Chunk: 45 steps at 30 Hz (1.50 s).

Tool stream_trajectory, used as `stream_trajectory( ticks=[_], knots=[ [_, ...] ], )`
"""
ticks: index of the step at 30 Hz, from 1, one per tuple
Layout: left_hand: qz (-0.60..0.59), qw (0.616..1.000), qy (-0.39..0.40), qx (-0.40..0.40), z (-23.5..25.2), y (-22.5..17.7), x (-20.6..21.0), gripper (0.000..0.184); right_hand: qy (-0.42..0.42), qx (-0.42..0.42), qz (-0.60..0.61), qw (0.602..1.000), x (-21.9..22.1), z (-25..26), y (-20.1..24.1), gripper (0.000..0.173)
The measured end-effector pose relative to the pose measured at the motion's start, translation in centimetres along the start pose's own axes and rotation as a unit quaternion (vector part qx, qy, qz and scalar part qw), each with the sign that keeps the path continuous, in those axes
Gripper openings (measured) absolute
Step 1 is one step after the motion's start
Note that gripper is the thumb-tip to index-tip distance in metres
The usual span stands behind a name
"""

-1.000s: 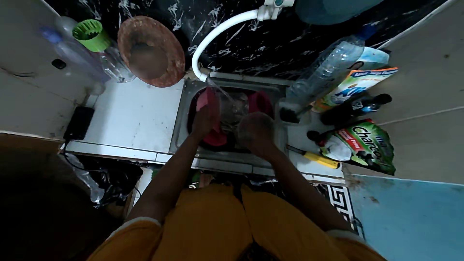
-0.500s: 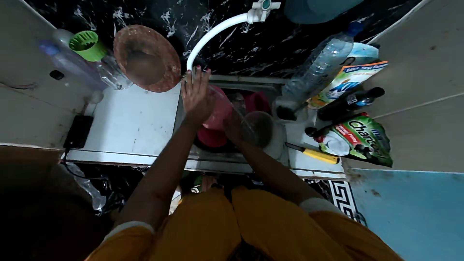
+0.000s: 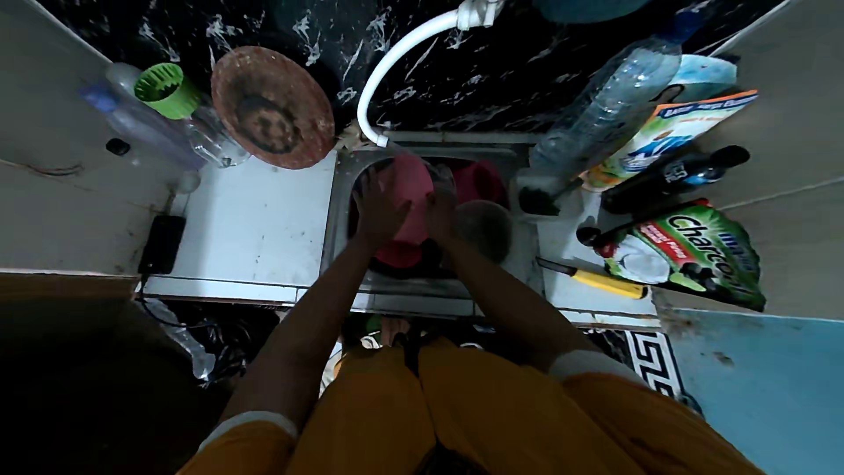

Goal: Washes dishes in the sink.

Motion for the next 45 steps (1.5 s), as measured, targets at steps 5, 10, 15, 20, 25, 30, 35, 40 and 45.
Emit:
stream_trajectory(
  ticks=[5, 10, 15, 20, 25, 30, 35, 40, 45],
  knots=[
    [-0.104, 0.984, 0.026, -0.143, -1.7, -0.2, 2.6, 0.090, 0.034, -0.006, 0.118, 0.992, -2.1, 0.2, 0.3, 0.036],
    [-0.071, 0.976, 0.046, -0.200, -0.3, 0.7, 2.9, 0.113, -0.119, 0.035, 0.156, 0.980, -8.6, -0.9, -1.1, 0.036],
    [-0.118, 0.957, 0.005, -0.265, -0.3, 3.6, 3.3, 0.106, -0.224, 0.114, 0.168, 0.953, -15.4, -3.0, -6.3, 0.040],
    [-0.332, 0.896, -0.057, -0.291, -2.6, 7.2, 1.1, 0.095, -0.314, 0.151, 0.236, 0.907, -19.1, -8.9, -10.4, 0.038],
    [-0.419, 0.838, -0.075, -0.341, -6.6, 8.0, -0.3, 0.076, -0.311, -0.064, 0.140, 0.938, -21.5, -12.1, -4.8, 0.024],
    [-0.330, 0.922, -0.113, -0.169, -7.3, 2.1, -2.6, 0.067, -0.184, -0.262, -0.251, 0.913, -15.5, -13.4, 4.4, 0.026],
    [-0.639, 0.724, 0.048, -0.257, -4.8, -2.9, 2.8, 0.056, -0.123, -0.480, -0.366, 0.787, -4.8, -10.2, 2.4, 0.026],
    [-0.609, 0.740, 0.022, -0.284, -2.2, 0.6, 5.9, 0.042, 0.101, -0.306, -0.334, 0.886, -3.7, -5.3, -2.1, 0.057],
    [-0.650, 0.695, 0.070, -0.300, -3.9, -0.6, 6.4, 0.031, -0.053, -0.229, -0.375, 0.897, -6.9, 3.3, -1.3, 0.071]
  ],
)
Point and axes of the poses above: each hand's wrist, its own z-axis towards the middle knuckle, its own x-axis out of the palm, y = z × x, the point moved 7 cm from there along z, towards the middle knuckle, and after that the axes turned 7 degrees about -z, right-handed, at the moved point
